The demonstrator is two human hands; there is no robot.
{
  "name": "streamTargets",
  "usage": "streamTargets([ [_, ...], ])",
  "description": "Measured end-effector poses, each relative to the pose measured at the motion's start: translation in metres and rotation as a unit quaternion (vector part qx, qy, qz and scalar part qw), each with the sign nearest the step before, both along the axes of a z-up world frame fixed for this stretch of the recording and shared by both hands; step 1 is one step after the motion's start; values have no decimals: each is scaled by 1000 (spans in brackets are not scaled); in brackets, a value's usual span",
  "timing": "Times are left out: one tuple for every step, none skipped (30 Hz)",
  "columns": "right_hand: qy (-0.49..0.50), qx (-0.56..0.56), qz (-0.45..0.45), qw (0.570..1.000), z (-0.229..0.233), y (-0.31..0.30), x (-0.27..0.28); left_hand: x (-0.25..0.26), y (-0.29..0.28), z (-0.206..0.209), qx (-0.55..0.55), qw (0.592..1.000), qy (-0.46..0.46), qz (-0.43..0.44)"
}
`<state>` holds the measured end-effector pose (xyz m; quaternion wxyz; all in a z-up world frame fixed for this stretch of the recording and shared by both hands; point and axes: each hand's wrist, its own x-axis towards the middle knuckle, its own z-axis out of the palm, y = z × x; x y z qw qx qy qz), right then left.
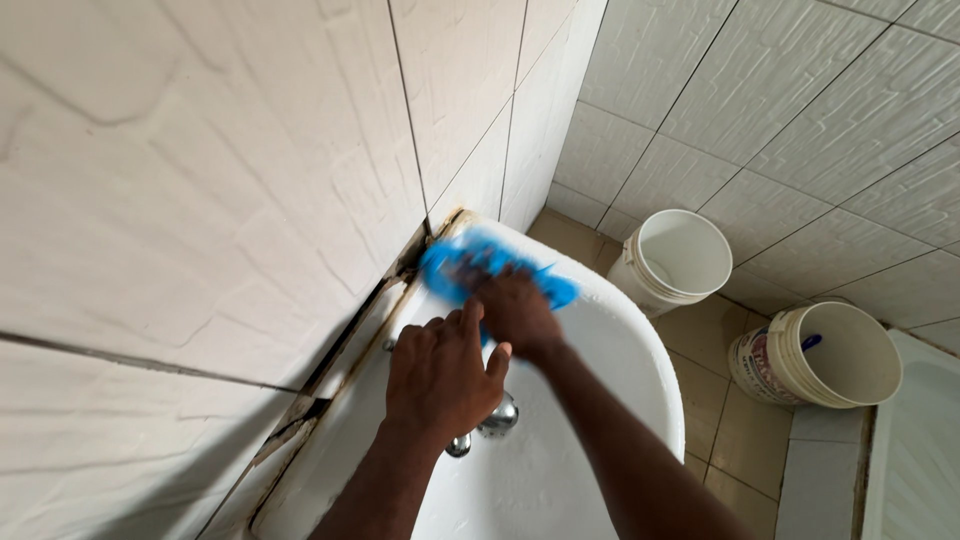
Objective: The person uses a blue cloth to wipe the interior of a white bathroom sink. They repeatedly wet the cloth under the running tap and scrub the basin and faucet area.
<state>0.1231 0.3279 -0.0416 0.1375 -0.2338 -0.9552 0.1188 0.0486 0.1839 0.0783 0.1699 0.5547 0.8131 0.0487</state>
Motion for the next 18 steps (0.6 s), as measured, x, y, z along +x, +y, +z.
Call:
streamTargets([
  [-42, -27, -58, 997, -3, 8, 1, 1, -1, 1, -23, 1000, -3, -7],
  [4, 15, -66, 998, -8, 8, 1, 1, -2, 0, -24, 1000, -6, -3],
  [50, 57, -73, 994, -11, 8, 1, 2, -3, -2, -26, 1000, -8, 1],
  [99, 103, -83, 986, -14, 10, 0, -1, -2, -4, -24, 1000, -8, 0],
  [3, 29, -62, 998, -17, 6, -6, -3, -1, -8, 34, 999, 1, -3],
  [-95, -45, -38, 994, -23, -6, -12, -2, -3, -12, 91, 996, 7, -5],
  [-191, -118, -11, 974, -28, -17, -12, -1, -4, -15, 147, 989, 14, -8],
  [-101, -85, 41, 990, -32, -27, -4, -1, -4, -19, 155, 988, 17, -8],
  [-10, -52, 95, 994, -35, -36, 4, 0, -4, -20, 163, 986, 21, -9],
  [79, -18, 147, 986, -35, -40, 9, -1, -3, -21, 169, 985, 24, -11],
  [48, -34, 122, 991, -32, -35, 11, -2, -1, -20, 139, 990, 23, -12],
  [14, -53, 107, 993, -27, -27, 14, -1, -3, -18, 108, 994, 21, -2],
  [-20, -71, 92, 993, -21, -17, 14, 0, -5, -16, 76, 997, 19, 8],
  [-2, -15, 39, 999, -15, -5, 16, 3, -4, -15, 77, 997, 15, 5],
  [16, 40, -14, 999, -9, 6, 21, 3, -4, -14, 77, 997, 10, 3],
  [10, 44, -74, 996, -4, 14, 24, 0, -3, -12, 79, 997, 13, -4],
  [5, 47, -134, 990, 1, 21, 27, 0, -1, -11, 70, 997, 17, -5],
  [1, 48, -194, 980, 3, 22, 29, 0, -1, -10, 60, 998, 21, -7],
])
